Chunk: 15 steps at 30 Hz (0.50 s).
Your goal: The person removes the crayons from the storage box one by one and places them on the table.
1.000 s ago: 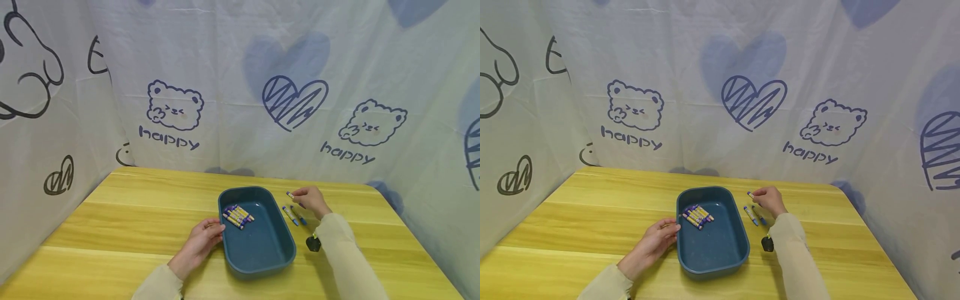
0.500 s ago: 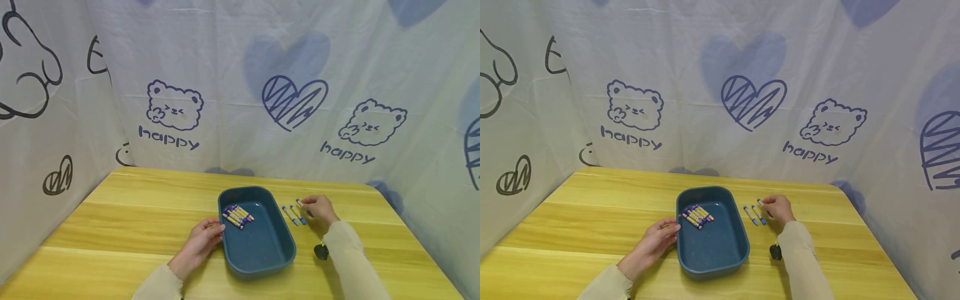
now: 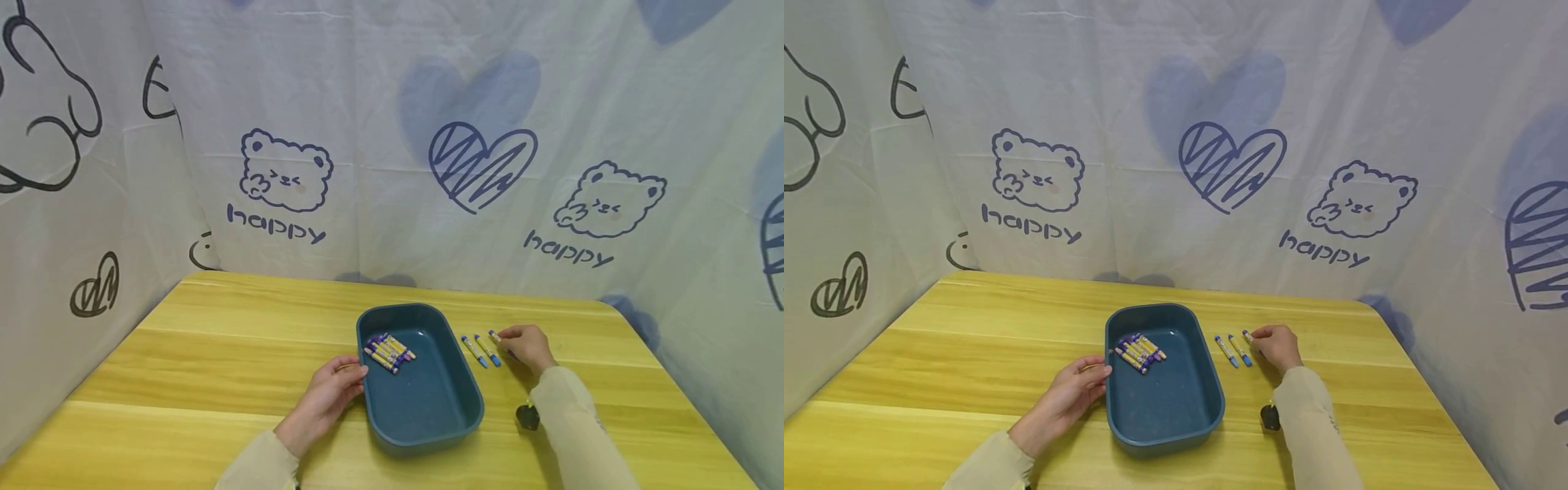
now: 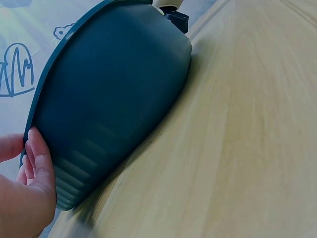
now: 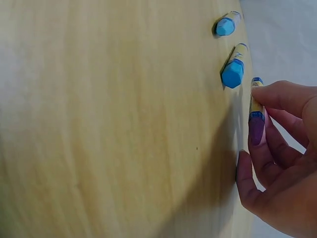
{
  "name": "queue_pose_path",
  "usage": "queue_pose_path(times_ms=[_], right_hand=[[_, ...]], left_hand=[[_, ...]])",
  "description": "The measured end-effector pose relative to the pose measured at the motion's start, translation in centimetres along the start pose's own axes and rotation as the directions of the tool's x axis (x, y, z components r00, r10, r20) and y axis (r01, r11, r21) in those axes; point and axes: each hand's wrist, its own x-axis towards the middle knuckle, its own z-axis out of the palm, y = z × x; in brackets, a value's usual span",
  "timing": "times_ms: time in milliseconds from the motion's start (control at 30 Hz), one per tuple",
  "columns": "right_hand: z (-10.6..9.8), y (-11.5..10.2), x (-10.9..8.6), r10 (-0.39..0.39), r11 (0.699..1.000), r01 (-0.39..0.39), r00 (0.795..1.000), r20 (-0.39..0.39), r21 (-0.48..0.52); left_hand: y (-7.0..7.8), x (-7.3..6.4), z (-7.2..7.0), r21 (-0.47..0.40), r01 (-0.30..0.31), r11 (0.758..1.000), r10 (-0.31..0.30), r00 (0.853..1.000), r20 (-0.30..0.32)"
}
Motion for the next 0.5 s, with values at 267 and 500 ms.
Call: queue_pose_path(times_ms=[267,500], right_hand=[[0.23,-0.09,-0.54,0.003,1.000,-0.003,1.000,0.008,0.011],[0.40,0.02,-0.49,-0.030,1.000,0.030,0.999,-0.013,-0.003]], left_hand=[[0.02,0.06,0.02,0.003,-0.002,1.000,0.002,1.000,0.010],[-0.04,0.09,-0.01,0.000,-0.007,1.000,0.007,1.000,0.013]])
